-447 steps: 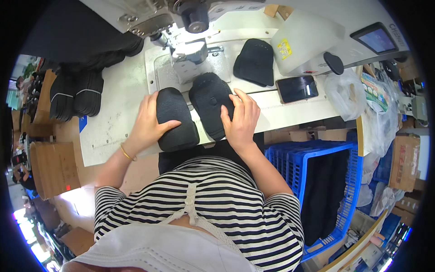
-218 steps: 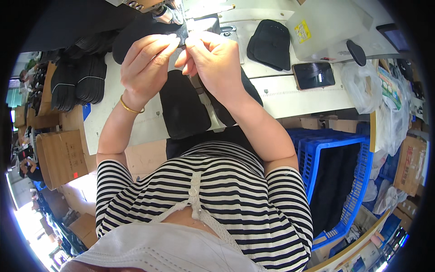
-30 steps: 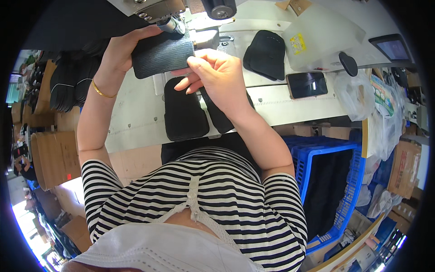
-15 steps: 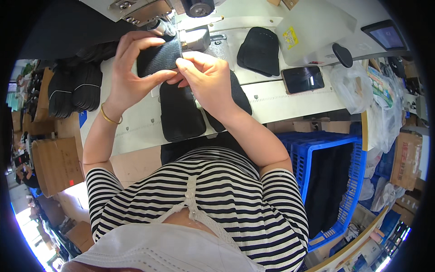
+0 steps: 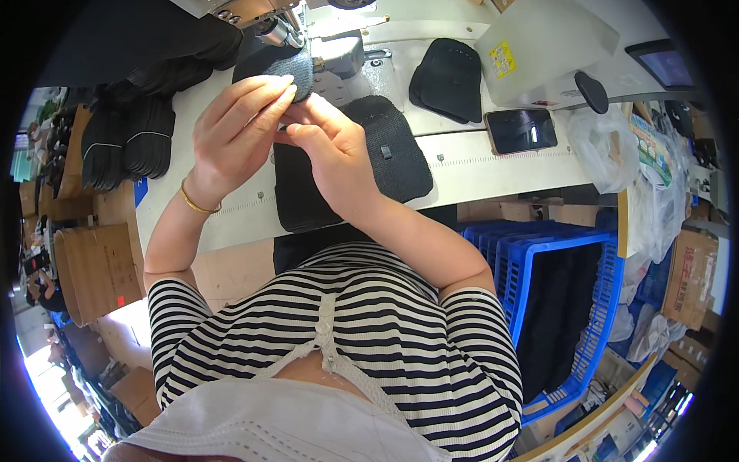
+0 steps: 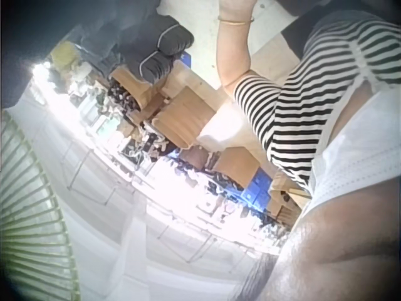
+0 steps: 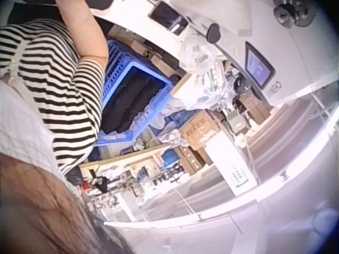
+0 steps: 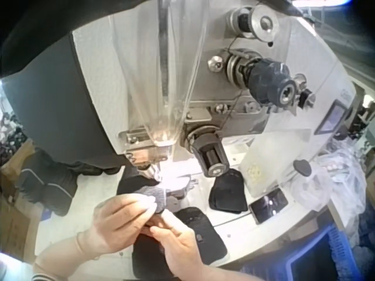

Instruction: The person aligns fabric shoe pieces and stitches them together along the edges using a sewing machine.

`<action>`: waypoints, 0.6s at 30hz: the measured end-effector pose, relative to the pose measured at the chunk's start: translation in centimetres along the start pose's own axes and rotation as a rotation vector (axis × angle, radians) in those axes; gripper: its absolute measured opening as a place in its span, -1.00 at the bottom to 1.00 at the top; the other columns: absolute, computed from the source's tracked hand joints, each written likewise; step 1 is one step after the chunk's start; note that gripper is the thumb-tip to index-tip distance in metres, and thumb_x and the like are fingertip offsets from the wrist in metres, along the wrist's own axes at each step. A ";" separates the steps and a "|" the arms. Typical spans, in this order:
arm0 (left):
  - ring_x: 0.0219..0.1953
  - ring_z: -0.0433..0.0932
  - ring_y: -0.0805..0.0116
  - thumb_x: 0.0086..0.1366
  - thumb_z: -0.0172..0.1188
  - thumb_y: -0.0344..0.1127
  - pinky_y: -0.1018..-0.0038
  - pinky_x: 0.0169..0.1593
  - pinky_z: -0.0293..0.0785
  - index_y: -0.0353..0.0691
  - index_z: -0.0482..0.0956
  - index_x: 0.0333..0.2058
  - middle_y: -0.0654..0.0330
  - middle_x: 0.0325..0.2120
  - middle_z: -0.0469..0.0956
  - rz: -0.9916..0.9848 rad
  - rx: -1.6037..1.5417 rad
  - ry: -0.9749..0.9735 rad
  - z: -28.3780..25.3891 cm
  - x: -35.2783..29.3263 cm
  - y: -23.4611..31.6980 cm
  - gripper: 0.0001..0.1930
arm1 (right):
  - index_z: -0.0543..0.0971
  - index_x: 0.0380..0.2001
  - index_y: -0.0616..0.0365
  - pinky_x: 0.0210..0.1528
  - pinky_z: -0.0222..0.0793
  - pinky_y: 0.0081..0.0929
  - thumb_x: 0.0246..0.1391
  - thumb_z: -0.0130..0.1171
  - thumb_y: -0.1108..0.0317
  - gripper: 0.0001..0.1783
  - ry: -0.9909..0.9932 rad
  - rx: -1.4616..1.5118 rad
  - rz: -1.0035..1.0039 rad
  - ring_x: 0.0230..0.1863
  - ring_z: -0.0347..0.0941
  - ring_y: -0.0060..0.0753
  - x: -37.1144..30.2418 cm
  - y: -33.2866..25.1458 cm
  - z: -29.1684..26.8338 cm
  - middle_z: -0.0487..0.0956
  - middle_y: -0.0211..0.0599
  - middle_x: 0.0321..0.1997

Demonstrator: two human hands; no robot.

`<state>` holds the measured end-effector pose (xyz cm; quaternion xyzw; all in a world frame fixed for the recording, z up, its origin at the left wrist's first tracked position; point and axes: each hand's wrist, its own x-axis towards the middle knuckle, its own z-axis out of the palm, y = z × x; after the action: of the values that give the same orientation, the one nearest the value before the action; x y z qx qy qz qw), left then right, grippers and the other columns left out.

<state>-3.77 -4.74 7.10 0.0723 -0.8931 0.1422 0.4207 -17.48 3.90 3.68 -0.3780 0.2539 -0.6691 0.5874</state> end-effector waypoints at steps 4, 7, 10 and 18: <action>-0.19 0.59 0.21 -0.20 0.22 -0.50 0.42 -0.23 0.63 -0.39 0.61 -0.30 0.13 -0.26 0.59 0.038 -0.011 -0.027 -0.3 -0.2 -0.4 -0.65 | 0.21 0.21 0.48 0.29 0.24 -0.27 0.14 -0.20 0.58 -0.47 -0.018 0.065 0.021 0.27 0.29 -0.25 -0.2 -0.1 0.4 0.35 -0.03 0.23; -0.18 0.59 0.20 -0.21 0.22 -0.47 0.41 -0.21 0.63 -0.39 0.61 -0.31 0.13 -0.24 0.59 0.093 0.035 -0.018 -0.2 0.0 -0.6 -0.64 | 0.30 0.17 0.39 0.23 0.32 -0.37 0.14 -0.17 0.58 -0.51 0.003 0.131 -0.007 0.19 0.35 -0.39 0.0 0.0 0.7 0.42 -0.17 0.16; -0.18 0.59 0.20 -0.21 0.22 -0.46 0.41 -0.20 0.64 -0.39 0.61 -0.32 0.12 -0.24 0.59 0.100 0.072 -0.023 -0.2 0.2 -0.6 -0.64 | 0.25 0.19 0.46 0.29 0.24 -0.31 0.11 -0.19 0.61 -0.48 0.021 0.117 0.021 0.24 0.32 -0.31 0.2 -0.2 0.9 0.38 -0.09 0.20; -0.20 0.59 0.24 -0.23 0.22 -0.44 0.43 -0.21 0.61 -0.37 0.60 -0.33 0.15 -0.30 0.57 0.097 0.124 -0.019 0.1 0.6 -1.2 -0.64 | 0.33 0.15 0.35 0.24 0.30 -0.39 0.07 -0.14 0.60 -0.49 0.024 0.151 0.031 0.18 0.36 -0.46 1.4 -0.2 0.7 0.43 -0.23 0.15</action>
<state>-3.94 -5.92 7.66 0.0564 -0.8888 0.2169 0.3997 -17.08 2.64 4.48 -0.3207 0.2157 -0.6818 0.6212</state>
